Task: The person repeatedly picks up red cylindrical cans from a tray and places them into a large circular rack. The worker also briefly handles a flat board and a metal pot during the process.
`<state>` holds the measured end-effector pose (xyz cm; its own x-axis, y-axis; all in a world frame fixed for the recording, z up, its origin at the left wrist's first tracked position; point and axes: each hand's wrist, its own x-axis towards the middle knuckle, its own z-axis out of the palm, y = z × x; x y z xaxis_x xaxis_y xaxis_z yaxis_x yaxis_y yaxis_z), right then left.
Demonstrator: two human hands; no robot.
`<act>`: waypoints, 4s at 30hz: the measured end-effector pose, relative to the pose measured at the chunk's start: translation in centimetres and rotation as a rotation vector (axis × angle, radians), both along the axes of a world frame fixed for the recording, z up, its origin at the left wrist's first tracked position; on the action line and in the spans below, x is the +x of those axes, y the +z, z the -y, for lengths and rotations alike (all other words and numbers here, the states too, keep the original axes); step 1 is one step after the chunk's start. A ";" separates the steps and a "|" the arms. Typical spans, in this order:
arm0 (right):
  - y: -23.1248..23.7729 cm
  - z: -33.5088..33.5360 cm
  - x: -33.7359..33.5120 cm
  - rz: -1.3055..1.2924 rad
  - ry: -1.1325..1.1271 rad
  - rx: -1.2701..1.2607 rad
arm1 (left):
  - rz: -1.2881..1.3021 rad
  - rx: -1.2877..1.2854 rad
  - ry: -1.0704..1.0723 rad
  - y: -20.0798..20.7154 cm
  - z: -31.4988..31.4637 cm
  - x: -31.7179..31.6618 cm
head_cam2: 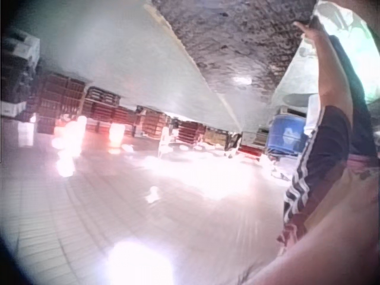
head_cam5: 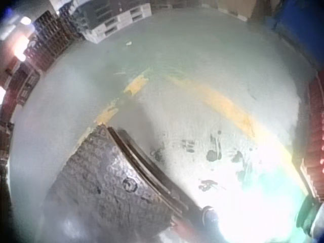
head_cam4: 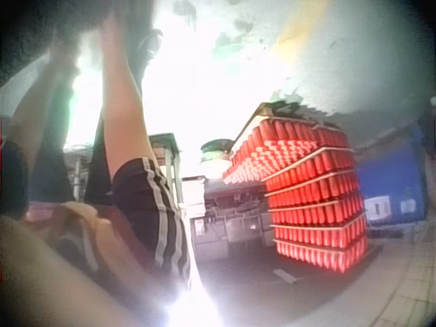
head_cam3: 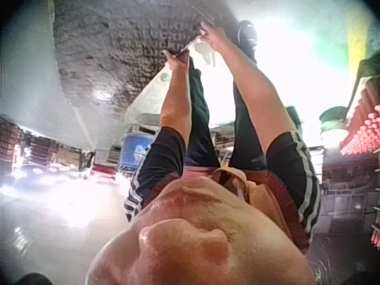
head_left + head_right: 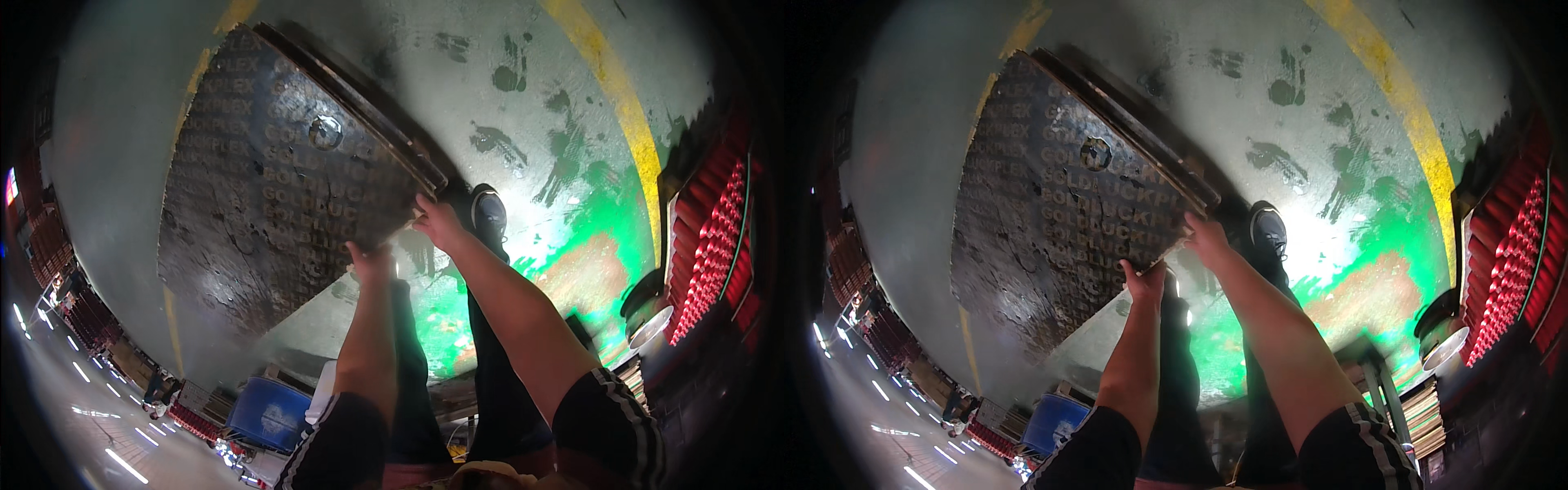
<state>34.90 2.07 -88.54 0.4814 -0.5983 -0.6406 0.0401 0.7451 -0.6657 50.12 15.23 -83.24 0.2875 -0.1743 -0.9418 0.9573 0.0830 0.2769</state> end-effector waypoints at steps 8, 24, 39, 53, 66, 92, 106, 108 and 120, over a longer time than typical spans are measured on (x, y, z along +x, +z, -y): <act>5.7 2.4 -15.2 -0.214 -0.246 0.433 | 0.435 0.092 -0.901 3.5 -2.3 0.6; 4.0 -5.0 -35.7 -0.410 -0.626 0.372 | 0.386 -0.286 -1.297 7.1 24.6 3.7; 14.6 5.0 -40.3 -0.366 -1.077 0.043 | 0.342 -0.132 -2.026 7.8 39.1 -1.8; 5.9 16.4 -55.9 -1.067 -0.642 -0.134 | 1.280 -1.415 -2.681 -0.9 58.5 -54.7; -8.9 27.6 -63.8 -1.390 -0.514 -0.573 | 1.559 -1.487 -2.592 -13.0 55.4 -65.2; 18.7 0.8 -63.7 -0.655 -1.896 0.163 | 0.315 -0.900 -2.941 13.3 55.1 -78.2; 25.3 -3.7 -76.5 0.209 -2.473 -0.406 | -0.956 -0.158 -2.783 10.9 38.1 -101.6; 25.3 -2.3 -78.2 1.014 -2.561 -0.923 | -1.393 0.184 -2.528 6.6 36.3 -105.1; 28.1 -5.4 -89.5 1.388 -2.596 -0.812 | -0.830 0.193 -3.503 4.6 16.4 -114.7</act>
